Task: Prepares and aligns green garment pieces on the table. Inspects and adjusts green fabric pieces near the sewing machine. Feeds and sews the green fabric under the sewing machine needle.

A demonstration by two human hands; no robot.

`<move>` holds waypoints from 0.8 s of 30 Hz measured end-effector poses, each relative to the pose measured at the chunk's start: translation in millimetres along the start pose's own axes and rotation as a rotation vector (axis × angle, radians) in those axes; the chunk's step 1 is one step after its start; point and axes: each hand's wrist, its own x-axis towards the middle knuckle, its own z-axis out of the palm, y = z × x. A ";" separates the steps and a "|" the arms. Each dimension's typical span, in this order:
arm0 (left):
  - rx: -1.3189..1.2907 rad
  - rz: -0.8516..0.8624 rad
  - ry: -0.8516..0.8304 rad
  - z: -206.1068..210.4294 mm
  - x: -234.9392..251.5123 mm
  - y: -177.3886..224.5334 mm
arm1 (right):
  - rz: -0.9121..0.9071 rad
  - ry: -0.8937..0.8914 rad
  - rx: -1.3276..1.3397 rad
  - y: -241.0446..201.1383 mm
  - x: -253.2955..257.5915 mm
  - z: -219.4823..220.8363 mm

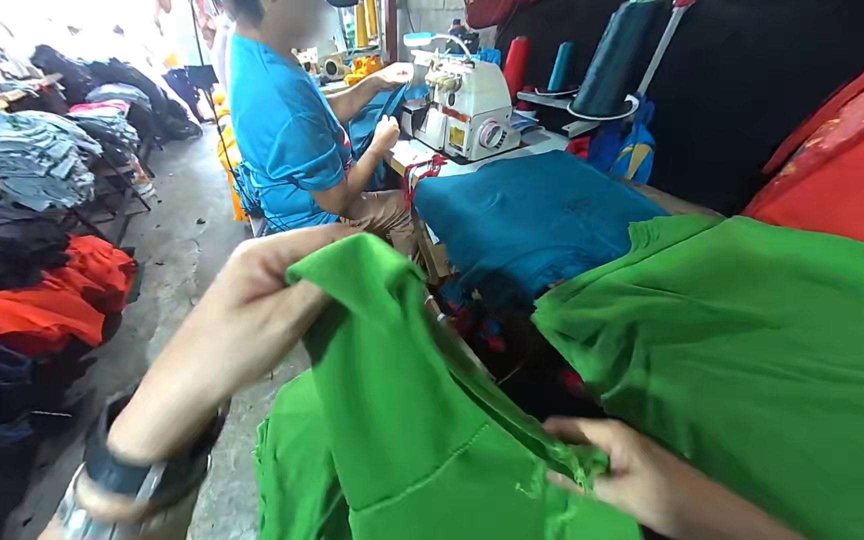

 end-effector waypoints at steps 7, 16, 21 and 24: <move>0.271 -0.444 0.141 -50.2 43.5 -88.4 | -0.149 0.634 -0.376 -31.0 63.6 -42.1; 0.132 -0.336 0.137 -93.7 -123.1 -120.2 | -0.391 0.543 -0.518 18.9 64.4 38.5; -0.050 -0.693 -0.077 -44.1 -264.7 -160.0 | -0.081 0.170 -0.417 70.1 26.4 99.8; -0.142 -0.942 -0.143 -6.3 -304.4 -161.3 | -0.013 -0.018 -0.400 102.4 3.6 125.1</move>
